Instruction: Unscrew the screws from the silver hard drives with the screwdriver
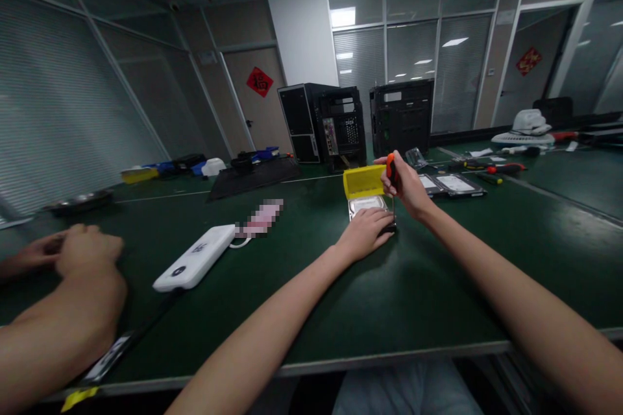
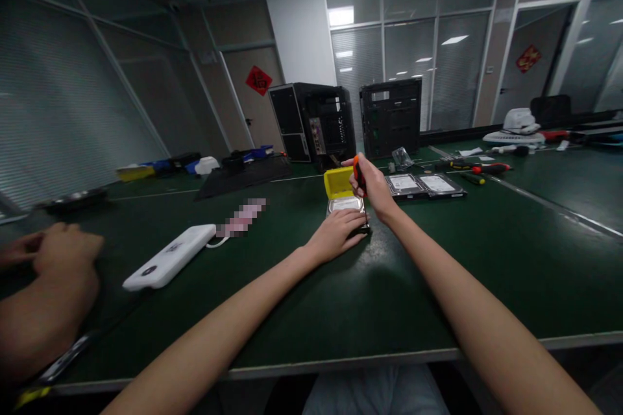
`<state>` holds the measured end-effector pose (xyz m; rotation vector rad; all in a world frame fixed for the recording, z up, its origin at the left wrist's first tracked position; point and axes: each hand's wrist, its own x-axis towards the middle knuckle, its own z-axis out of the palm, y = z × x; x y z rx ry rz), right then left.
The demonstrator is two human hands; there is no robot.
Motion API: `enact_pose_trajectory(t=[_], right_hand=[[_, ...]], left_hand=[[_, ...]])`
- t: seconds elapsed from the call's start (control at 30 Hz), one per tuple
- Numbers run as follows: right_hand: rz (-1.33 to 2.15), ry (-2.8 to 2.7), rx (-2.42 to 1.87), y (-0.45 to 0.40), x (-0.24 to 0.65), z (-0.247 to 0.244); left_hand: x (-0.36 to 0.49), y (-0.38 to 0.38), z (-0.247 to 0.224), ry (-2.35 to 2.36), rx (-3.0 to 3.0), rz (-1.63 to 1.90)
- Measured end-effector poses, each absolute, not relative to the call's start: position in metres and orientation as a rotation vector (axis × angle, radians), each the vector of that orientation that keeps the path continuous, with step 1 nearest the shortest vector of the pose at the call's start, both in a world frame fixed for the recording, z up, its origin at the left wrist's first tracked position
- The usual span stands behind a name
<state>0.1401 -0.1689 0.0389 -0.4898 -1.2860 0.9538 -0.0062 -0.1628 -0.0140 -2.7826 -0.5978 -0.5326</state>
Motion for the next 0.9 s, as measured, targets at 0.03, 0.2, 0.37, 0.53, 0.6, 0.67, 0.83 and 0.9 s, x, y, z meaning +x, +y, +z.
enact_pose_trajectory(t=[0.03,0.2,0.37,0.53,0.6,0.67,0.83,0.9], right_hand=[[0.936,-1.295,-0.487,-0.169,0.14,0.039],[0.744,-1.261,-0.525,-0.167,0.139,0.038],[0.69,-1.205,-0.525,-0.166,0.144,0.037],[0.628,-1.244,-0.528,-0.169,0.147,0.039],[0.614,-1.248,-0.533,-0.169,0.148,0.039],[0.64,-1.234,-0.531,-0.168,0.148,0.039],[0.671,-1.218,-0.51,-0.166,0.15,0.041],[0.666,-1.214,-0.511,-0.166,0.151,0.042]], left_hand=[[-0.006,-0.163,-0.014,-0.598,-2.785,-0.532],[-0.006,-0.162,-0.014,-0.592,-2.792,-0.531],[-0.007,-0.163,-0.014,-0.583,-2.792,-0.535],[-0.007,-0.162,-0.014,-0.572,-2.802,-0.549],[-0.007,-0.161,-0.015,-0.569,-2.805,-0.553],[-0.006,-0.16,-0.015,-0.566,-2.806,-0.555],[-0.007,-0.16,-0.015,-0.555,-2.802,-0.559],[-0.007,-0.16,-0.014,-0.554,-2.801,-0.564]])
